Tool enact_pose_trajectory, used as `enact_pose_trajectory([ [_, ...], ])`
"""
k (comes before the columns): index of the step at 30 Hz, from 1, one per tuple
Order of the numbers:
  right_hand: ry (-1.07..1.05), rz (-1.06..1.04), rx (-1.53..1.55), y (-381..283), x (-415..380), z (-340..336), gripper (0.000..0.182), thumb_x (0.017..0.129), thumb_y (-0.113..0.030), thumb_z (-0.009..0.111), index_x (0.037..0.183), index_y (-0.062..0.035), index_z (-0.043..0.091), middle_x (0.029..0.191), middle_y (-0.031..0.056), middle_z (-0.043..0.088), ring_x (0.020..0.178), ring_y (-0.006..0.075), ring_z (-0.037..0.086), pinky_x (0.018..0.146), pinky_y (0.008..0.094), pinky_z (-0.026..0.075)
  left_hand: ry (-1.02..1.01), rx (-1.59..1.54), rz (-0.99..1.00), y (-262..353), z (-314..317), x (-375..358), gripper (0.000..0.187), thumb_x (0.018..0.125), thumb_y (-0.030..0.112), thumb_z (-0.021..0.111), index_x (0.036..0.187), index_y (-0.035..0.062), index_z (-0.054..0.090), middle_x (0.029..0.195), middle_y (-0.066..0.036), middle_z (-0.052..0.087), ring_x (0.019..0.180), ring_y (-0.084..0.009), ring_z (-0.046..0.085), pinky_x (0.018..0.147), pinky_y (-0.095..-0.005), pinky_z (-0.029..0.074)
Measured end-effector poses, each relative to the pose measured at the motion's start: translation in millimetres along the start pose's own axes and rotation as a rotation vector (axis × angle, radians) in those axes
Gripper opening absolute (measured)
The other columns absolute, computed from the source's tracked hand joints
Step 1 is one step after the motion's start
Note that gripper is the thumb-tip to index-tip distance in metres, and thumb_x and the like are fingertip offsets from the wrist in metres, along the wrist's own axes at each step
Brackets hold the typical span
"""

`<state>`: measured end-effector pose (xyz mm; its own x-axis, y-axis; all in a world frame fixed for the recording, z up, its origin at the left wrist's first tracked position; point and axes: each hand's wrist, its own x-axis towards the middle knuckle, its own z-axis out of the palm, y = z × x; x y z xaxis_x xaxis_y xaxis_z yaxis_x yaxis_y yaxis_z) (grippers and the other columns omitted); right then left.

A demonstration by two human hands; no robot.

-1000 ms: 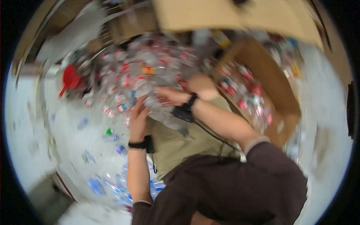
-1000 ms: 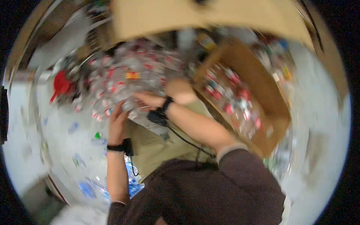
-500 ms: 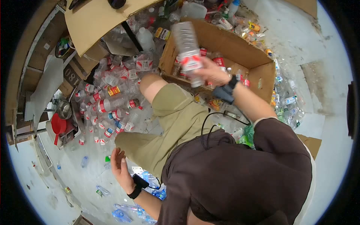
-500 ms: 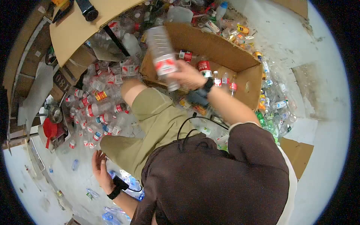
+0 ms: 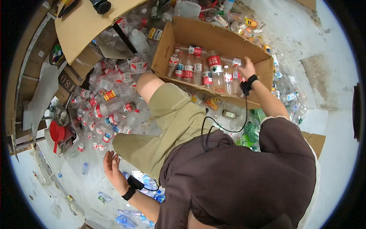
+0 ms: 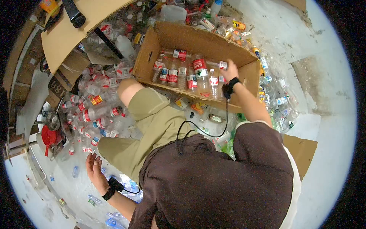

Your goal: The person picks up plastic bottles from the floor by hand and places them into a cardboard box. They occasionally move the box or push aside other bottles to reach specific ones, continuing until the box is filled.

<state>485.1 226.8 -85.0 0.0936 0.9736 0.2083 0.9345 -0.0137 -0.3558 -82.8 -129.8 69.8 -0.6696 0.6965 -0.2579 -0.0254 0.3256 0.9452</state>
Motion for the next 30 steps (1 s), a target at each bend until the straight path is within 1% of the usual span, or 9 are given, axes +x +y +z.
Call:
enact_pose_trajectory([
  [2,-0.18,0.06,0.417,-44.7,-24.0,8.6,0.042,0.072,-0.019,0.062,0.109,-0.0018,0.055,0.093,0.0151,0.063,0.085,0.0249,0.061,0.077,0.0336,0.048,0.015,-0.005,-0.011,-2.4,0.2,-1.2,0.037,0.088,0.011,0.047,0.123,0.0004,0.046,0.118,-0.015,0.051,0.102,-0.0217,0.052,0.091,-0.0335,0.04],
  [4,-0.385,0.1,0.702,-120.6,-48.3,1.1,0.033,0.076,-0.01,0.055,0.108,-0.0009,0.056,0.094,0.0109,0.063,0.082,0.0171,0.06,0.075,0.0295,0.048,0.028,0.0,-0.025,-3.5,-1.5,-2.3,0.037,0.088,0.012,0.047,0.122,0.0002,0.046,0.118,-0.015,0.051,0.102,-0.0219,0.052,0.09,-0.0335,0.04],
  [8,-0.692,0.081,1.175,-252.6,-71.7,-9.0,0.021,0.082,-0.014,0.059,0.099,-0.0016,0.058,0.081,0.0032,0.061,0.067,0.0073,0.055,0.058,0.022,0.045,0.014,0.014,-0.023,-5.0,-4.0,1.2,0.037,0.087,0.012,0.048,0.122,-0.0012,0.046,0.118,-0.015,0.052,0.104,-0.0229,0.052,0.09,-0.0338,0.04],
  [12,-1.133,0.154,1.606,-354.9,-79.2,7.4,0.019,0.086,-0.008,0.053,0.103,-0.0004,0.054,0.088,0.007,0.062,0.073,0.0114,0.058,0.063,0.0222,0.047,-0.019,0.014,0.002,-15.6,-8.5,19.1,0.038,0.086,0.011,0.049,0.121,-0.0027,0.046,0.117,-0.014,0.053,0.105,-0.0227,0.052,0.088,-0.0327,0.042],
  [18,-1.739,0.498,1.786,-430.9,-84.2,114.3,0.024,0.086,-0.011,0.052,0.106,0.0018,0.053,0.103,0.0128,0.058,0.089,0.0187,0.056,0.076,0.0286,0.048,-0.164,-0.012,0.005,-55.0,6.1,91.2,0.034,0.083,0.009,0.053,0.116,-0.0008,0.051,0.107,-0.009,0.058,0.097,-0.0169,0.055,0.083,-0.0278,0.044],
  [19,-1.752,0.498,1.773,-435.1,-87.5,114.5,0.026,0.087,-0.014,0.051,0.108,-0.0001,0.053,0.103,0.0117,0.058,0.094,0.0204,0.055,0.082,0.0312,0.046,-0.217,-0.005,0.076,-63.2,11.4,107.1,0.036,0.081,0.01,0.054,0.115,-0.0013,0.051,0.103,-0.008,0.059,0.09,-0.0169,0.056,0.078,-0.0273,0.044],
  [25,-1.702,0.586,1.77,-458.5,-90.4,96.1,0.031,0.087,-0.021,0.053,0.114,-0.0068,0.048,0.11,0.01,0.053,0.102,0.0222,0.05,0.088,0.0412,0.04,-0.26,0.171,-0.267,-136.8,51.1,210.5,0.045,0.076,0.016,0.055,0.119,0.0069,0.05,0.095,-0.006,0.058,0.083,-0.0117,0.053,0.069,-0.0278,0.047],
  [27,-1.693,0.561,1.766,-457.6,-88.8,101.9,0.035,0.087,-0.023,0.051,0.118,-0.0076,0.045,0.116,0.0123,0.05,0.105,0.0236,0.048,0.091,0.0417,0.038,-0.248,0.325,-0.457,-155.6,68.7,231.5,0.053,0.074,0.018,0.057,0.124,0.0086,0.045,0.097,-0.011,0.059,0.083,-0.0149,0.056,0.068,-0.0298,0.047],
  [30,-1.69,0.537,1.726,-461.0,-88.5,101.7,0.041,0.087,-0.025,0.051,0.123,-0.0086,0.041,0.12,0.0129,0.047,0.109,0.024,0.046,0.092,0.0424,0.038,-0.127,0.484,-0.466,-187.3,89.0,252.8,0.067,0.068,0.023,0.064,0.126,0.0014,0.038,0.101,-0.018,0.058,0.089,-0.0236,0.058,0.074,-0.0335,0.047],
])
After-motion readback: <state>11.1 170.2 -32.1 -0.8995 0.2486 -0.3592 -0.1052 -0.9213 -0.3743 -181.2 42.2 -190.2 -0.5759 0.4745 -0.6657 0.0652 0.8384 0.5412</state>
